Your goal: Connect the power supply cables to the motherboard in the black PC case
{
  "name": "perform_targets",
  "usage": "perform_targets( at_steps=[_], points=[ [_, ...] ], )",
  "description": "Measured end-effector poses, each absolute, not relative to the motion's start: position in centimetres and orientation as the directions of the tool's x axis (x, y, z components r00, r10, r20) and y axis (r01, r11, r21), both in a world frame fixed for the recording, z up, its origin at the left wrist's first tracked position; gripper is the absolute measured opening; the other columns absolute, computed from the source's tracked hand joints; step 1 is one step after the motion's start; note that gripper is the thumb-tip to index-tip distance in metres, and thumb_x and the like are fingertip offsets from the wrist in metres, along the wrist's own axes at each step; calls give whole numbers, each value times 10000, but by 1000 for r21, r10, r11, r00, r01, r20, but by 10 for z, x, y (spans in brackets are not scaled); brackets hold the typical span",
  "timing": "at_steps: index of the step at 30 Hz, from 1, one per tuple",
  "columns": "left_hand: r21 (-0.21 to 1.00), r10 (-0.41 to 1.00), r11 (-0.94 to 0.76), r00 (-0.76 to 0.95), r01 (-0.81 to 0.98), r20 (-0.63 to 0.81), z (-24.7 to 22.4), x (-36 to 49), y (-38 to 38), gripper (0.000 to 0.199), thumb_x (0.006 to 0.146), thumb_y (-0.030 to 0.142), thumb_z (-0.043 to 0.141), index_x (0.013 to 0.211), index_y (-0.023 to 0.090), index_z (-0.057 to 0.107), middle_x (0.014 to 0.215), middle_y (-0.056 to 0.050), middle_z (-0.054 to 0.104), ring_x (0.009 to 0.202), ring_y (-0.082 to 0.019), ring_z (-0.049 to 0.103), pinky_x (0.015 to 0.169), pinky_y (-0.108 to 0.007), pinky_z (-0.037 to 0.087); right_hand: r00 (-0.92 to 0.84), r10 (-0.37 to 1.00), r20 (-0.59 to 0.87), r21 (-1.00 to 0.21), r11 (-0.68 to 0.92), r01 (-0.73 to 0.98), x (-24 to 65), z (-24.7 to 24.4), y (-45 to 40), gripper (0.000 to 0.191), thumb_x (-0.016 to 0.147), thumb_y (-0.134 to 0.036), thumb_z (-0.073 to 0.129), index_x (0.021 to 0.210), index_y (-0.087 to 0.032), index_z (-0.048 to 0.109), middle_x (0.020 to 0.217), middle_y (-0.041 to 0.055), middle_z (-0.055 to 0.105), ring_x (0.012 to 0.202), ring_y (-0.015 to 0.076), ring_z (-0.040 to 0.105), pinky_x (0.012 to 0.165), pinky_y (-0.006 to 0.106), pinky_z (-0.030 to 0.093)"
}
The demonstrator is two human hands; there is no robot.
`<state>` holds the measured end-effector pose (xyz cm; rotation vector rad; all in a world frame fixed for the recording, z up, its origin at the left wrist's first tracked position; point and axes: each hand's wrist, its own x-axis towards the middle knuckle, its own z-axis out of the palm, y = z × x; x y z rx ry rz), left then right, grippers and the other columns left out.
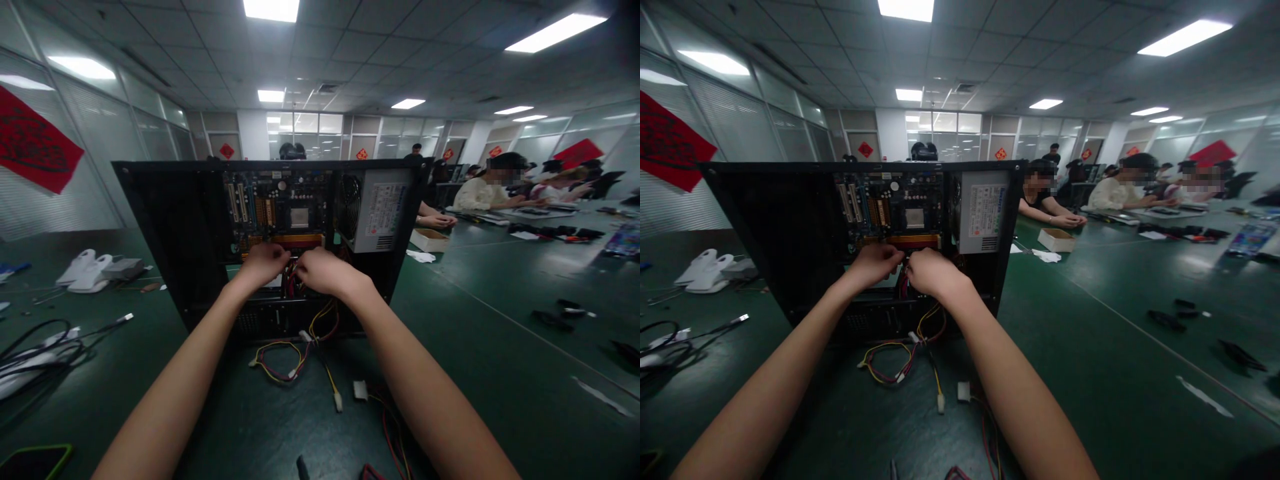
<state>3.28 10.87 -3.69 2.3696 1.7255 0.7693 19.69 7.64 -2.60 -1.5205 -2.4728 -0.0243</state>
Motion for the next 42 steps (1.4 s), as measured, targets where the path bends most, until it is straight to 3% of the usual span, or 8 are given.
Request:
perform_targets(
  at_steps=[5,11,16,19,25,30,35,42],
  points=[
    [522,857,-512,447,682,257,0,24,76,363,919,378,456,804,129,694,646,-38,666,596,-162,615,574,-250,456,-534,737,413,-257,657,708,202,9,38,270,950,-219,530,853,-155,774,805,70,746,712,146,638,647,244,401],
    [476,739,-662,611,580,284,32,33,20,358,942,393,468,914,155,735,851,-32,731,779,-177,645,710,-262,497,-466,716,520,-380,682,625,229,46,-14,414,1002,-347,482,753,-139,739,627,1,638,593,102,546,563,221,335],
    [161,794,-606,605,779,65,8,49,17,419,909,517,548,760,174,736,690,-50,690,622,-190,621,591,-279,438,-569,738,363,-274,668,692,240,46,-21,327,980,-327,530,791,-178,752,673,12,679,586,118,552,554,244,336],
    [-35,817,-568,568,823,99,-12,66,26,348,849,513,632,839,187,753,806,-96,735,728,-253,674,629,-310,461,-596,770,226,-179,634,752,239,37,-8,285,960,-290,539,835,-186,773,776,49,740,641,147,607,579,257,365],
    [-81,882,-385,393,919,261,-26,83,34,314,852,390,546,906,158,751,917,-174,749,854,-322,720,657,-341,495,-611,792,8,-101,609,787,237,24,19,251,933,-239,557,976,-167,793,911,81,776,718,175,666,604,248,403],
    [24,865,-476,462,879,194,-22,75,38,262,809,420,586,809,191,712,852,-120,751,777,-283,707,601,-316,455,-629,778,4,-151,622,768,235,17,28,284,901,-128,551,1069,-178,773,1032,82,777,854,191,704,706,233,456],
    [214,820,-559,495,801,288,-21,76,42,218,728,188,616,942,171,654,940,-102,744,834,-257,696,646,-301,463,-630,776,19,-123,627,769,233,14,30,256,903,-116,538,1035,-146,755,1057,110,765,857,207,695,671,250,445],
    [853,805,-456,527,253,274,-10,79,34,268,789,114,561,1054,146,537,807,3,609,584,-100,569,519,-226,443,-638,753,162,-315,652,689,251,31,16,281,1017,-220,417,1110,-148,673,895,56,743,721,142,636,625,215,426]
  ],
)
